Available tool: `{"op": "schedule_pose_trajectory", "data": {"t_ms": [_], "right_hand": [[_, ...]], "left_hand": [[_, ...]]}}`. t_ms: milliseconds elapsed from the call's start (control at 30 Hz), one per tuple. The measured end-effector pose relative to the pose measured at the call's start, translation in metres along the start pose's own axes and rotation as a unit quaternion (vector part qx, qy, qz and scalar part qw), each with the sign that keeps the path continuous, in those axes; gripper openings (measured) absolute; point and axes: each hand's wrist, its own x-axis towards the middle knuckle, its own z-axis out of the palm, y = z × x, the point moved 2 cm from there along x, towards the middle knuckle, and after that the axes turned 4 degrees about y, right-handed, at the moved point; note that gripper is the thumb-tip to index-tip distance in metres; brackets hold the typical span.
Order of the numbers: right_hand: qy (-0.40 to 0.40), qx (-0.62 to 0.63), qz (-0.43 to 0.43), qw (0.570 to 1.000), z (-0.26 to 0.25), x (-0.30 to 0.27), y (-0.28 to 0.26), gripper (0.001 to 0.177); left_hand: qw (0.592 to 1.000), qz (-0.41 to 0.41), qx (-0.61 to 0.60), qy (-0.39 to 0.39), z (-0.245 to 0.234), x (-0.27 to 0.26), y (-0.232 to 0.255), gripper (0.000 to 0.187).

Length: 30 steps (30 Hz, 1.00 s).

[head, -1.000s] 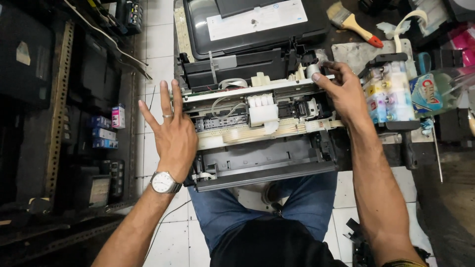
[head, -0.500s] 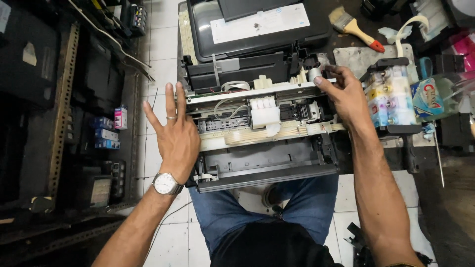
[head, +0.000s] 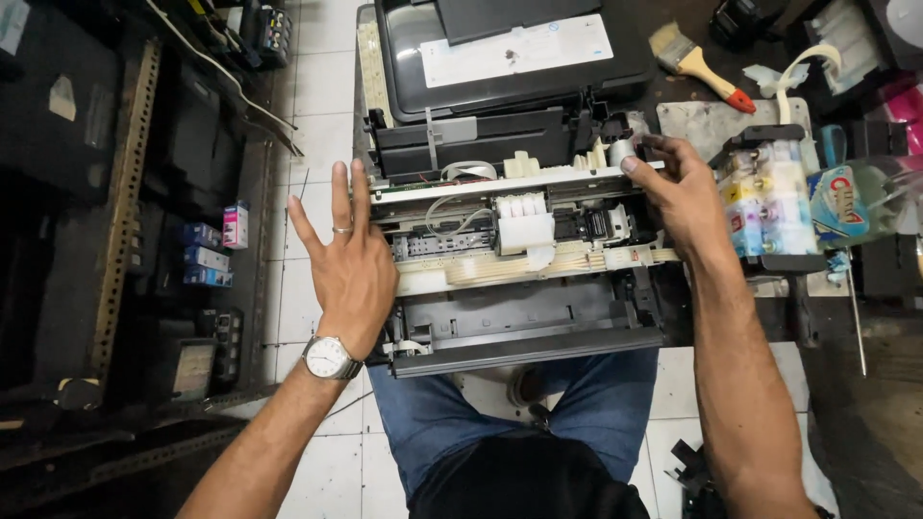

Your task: Disassembling and cleaning the internal components of an inkjet printer to perform maintenance or repair.

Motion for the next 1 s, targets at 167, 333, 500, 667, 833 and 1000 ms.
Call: {"op": "schedule_pose_trajectory", "data": {"t_ms": [167, 333, 500, 667, 833, 1000], "right_hand": [[-0.004, -0.019, -0.004, 1.0, 0.0, -0.002, -0.003, 0.063], [-0.008, -0.004, 0.002, 1.0, 0.0, -0.001, -0.005, 0.062], [-0.002, -0.008, 0.005, 1.0, -0.001, 0.0, -0.003, 0.062], [-0.001, -0.003, 0.011, 1.0, -0.002, 0.0, -0.001, 0.063], [0.0, -0.005, 0.014, 1.0, 0.0, -0.001, -0.004, 0.065], [0.002, -0.007, 0.02, 1.0, 0.0, -0.003, -0.004, 0.065]], "left_hand": [[0.999, -0.008, -0.035, 0.0, 0.009, -0.002, 0.001, 0.021], [0.999, -0.013, -0.046, 0.013, 0.005, -0.004, -0.001, 0.021], [1.0, -0.015, -0.022, 0.011, 0.01, -0.001, 0.001, 0.021], [0.999, -0.027, -0.024, -0.013, 0.012, -0.003, 0.002, 0.019], [0.999, -0.027, -0.046, 0.004, 0.008, -0.005, -0.001, 0.019], [1.0, -0.018, -0.023, -0.004, 0.009, -0.003, 0.002, 0.022]]}}
